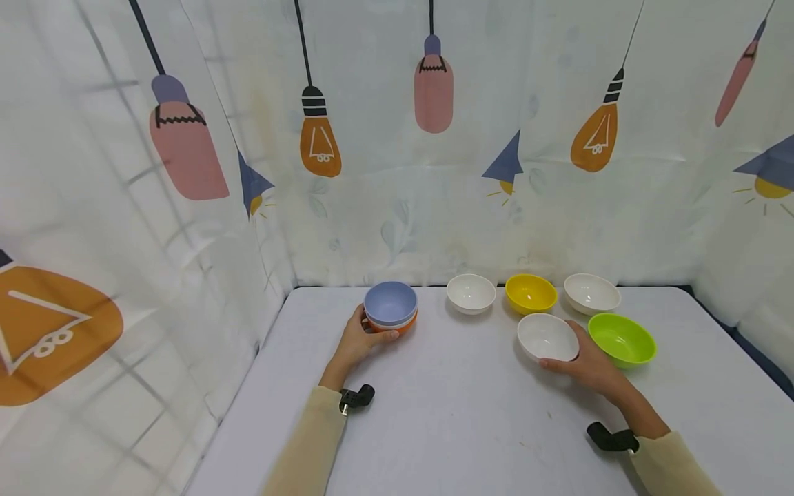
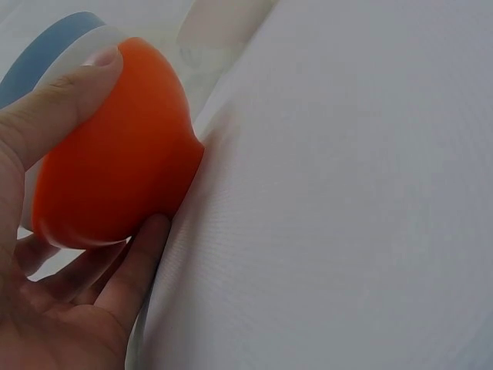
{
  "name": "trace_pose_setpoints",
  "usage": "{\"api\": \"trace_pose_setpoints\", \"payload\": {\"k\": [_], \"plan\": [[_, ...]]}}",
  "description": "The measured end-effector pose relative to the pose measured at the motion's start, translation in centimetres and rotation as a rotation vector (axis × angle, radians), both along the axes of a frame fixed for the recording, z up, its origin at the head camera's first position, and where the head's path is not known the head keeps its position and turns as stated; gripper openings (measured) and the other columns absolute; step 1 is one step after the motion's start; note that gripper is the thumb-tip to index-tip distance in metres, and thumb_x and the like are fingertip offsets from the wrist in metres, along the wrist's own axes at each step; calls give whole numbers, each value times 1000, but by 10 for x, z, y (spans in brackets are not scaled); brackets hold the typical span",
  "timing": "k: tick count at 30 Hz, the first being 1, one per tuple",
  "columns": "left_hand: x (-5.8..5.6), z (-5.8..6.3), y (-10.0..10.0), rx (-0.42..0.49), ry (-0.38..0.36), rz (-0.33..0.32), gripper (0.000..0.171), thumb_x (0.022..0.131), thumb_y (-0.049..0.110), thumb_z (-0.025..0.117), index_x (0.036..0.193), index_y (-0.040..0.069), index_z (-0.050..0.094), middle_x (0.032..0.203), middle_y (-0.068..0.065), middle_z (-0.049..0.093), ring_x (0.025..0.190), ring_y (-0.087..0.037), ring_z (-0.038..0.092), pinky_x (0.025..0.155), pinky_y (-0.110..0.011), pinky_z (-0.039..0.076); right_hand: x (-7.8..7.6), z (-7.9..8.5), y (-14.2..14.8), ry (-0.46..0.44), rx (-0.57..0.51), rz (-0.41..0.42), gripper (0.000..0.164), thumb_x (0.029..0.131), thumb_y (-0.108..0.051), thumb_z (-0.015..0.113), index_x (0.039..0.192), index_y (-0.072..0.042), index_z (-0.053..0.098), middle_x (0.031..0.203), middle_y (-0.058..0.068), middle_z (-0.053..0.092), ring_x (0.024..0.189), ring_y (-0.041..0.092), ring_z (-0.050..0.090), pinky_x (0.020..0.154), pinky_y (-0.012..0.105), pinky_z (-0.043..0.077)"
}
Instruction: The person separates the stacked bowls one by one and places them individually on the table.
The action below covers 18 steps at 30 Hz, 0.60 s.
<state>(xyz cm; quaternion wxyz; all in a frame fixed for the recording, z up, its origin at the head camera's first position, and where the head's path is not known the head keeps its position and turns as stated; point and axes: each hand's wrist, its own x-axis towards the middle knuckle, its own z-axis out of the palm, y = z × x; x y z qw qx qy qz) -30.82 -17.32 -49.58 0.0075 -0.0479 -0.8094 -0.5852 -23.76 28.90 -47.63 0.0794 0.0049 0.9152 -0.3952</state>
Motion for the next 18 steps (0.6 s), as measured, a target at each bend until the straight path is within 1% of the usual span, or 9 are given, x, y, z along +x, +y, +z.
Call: {"api": "trace_pose_setpoints", "payload": {"k": [6, 9, 14, 16, 18], "plan": [[-2, -2, 0, 19, -12, 2, 101, 78, 20, 91, 158, 13, 32, 154, -17, 47, 139, -37, 51, 115, -53, 42, -1, 0, 0, -10, 9, 2, 124, 81, -56, 82, 162, -1, 5, 159, 32, 27, 137, 51, 38, 108, 70, 41], [-1, 1, 0, 23, -28, -4, 102, 79, 17, 90, 160, 10, 29, 155, -19, 44, 140, -38, 49, 116, -53, 41, -2, -2, 1, -10, 12, 0, 125, 80, -58, 82, 162, -2, 5, 159, 32, 27, 137, 51, 38, 108, 70, 42], [12, 22, 3, 14, -43, -29, 101, 80, 15, 89, 160, 5, 28, 155, -21, 44, 139, -39, 50, 115, -52, 43, -4, -5, 3, -5, 4, 4, 127, 79, -60, 81, 162, -2, 4, 159, 32, 26, 137, 51, 38, 108, 70, 41], [18, 30, 4, 7, -31, -34, 99, 81, 16, 89, 159, 4, 29, 153, -22, 46, 137, -40, 51, 114, -52, 44, -4, -6, 3, -4, 2, 9, 127, 80, -60, 81, 162, -2, 4, 159, 32, 26, 136, 51, 38, 108, 70, 41], [21, 33, 4, 4, -24, -34, 98, 81, 16, 88, 158, 3, 30, 153, -23, 46, 137, -40, 52, 114, -52, 44, -3, -6, 2, -1, -1, 11, 126, 80, -60, 81, 162, -2, 5, 159, 32, 27, 136, 51, 38, 108, 70, 41]]}}
